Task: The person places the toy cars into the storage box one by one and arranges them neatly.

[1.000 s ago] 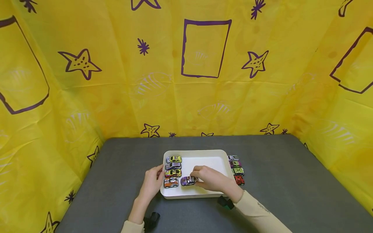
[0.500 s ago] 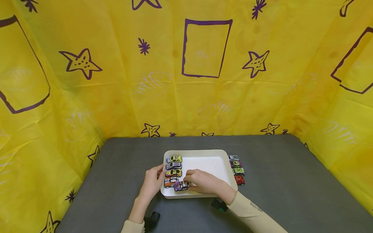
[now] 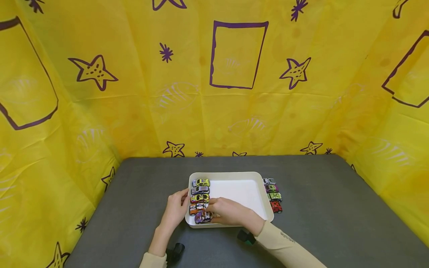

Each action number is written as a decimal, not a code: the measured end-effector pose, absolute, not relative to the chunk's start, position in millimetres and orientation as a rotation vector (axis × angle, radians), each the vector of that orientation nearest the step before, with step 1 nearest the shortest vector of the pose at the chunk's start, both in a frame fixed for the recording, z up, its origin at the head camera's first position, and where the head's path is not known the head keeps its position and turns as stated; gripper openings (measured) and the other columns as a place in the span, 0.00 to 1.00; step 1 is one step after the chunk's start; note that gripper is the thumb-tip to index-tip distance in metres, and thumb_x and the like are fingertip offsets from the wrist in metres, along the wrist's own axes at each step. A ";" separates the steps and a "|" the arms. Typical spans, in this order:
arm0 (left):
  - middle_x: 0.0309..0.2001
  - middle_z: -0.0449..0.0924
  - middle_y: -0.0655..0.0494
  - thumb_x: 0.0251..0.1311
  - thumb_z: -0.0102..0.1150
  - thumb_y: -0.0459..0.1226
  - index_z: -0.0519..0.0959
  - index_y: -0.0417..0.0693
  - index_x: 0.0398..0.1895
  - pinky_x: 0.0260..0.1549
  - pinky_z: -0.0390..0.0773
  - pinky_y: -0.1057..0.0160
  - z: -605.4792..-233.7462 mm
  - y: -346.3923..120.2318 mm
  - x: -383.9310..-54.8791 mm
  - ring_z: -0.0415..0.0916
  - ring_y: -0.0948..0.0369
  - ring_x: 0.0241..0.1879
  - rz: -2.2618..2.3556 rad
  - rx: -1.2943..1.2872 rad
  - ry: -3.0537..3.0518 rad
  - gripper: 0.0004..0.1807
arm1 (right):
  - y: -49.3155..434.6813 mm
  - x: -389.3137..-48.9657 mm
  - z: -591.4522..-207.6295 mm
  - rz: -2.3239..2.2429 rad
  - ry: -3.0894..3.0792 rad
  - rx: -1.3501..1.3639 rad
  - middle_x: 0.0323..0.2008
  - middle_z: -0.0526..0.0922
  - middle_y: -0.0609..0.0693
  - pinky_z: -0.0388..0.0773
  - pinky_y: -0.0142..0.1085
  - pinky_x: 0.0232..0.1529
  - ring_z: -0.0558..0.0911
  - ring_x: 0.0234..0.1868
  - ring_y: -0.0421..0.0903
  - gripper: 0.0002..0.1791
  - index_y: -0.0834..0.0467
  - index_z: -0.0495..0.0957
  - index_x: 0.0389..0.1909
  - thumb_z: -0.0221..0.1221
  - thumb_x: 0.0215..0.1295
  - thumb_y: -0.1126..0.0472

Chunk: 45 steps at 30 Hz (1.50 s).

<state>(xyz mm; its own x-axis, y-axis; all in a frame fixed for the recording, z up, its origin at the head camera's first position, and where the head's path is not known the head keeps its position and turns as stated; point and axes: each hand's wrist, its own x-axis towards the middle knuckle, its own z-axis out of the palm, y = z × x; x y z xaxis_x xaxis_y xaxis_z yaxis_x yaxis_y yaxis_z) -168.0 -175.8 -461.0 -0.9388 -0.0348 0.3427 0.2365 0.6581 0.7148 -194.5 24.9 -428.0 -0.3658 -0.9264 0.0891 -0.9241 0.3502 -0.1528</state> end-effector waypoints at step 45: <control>0.32 0.81 0.40 0.55 0.56 0.23 0.76 0.23 0.44 0.25 0.78 0.64 -462.4 -176.9 -168.9 0.77 0.57 0.27 -1.150 -0.177 -2.531 0.14 | 7.1 -193.7 -436.5 -0.206 2.614 -1.737 0.31 0.78 0.44 0.71 0.22 0.33 0.74 0.29 0.33 0.10 0.55 0.79 0.35 0.67 0.53 0.56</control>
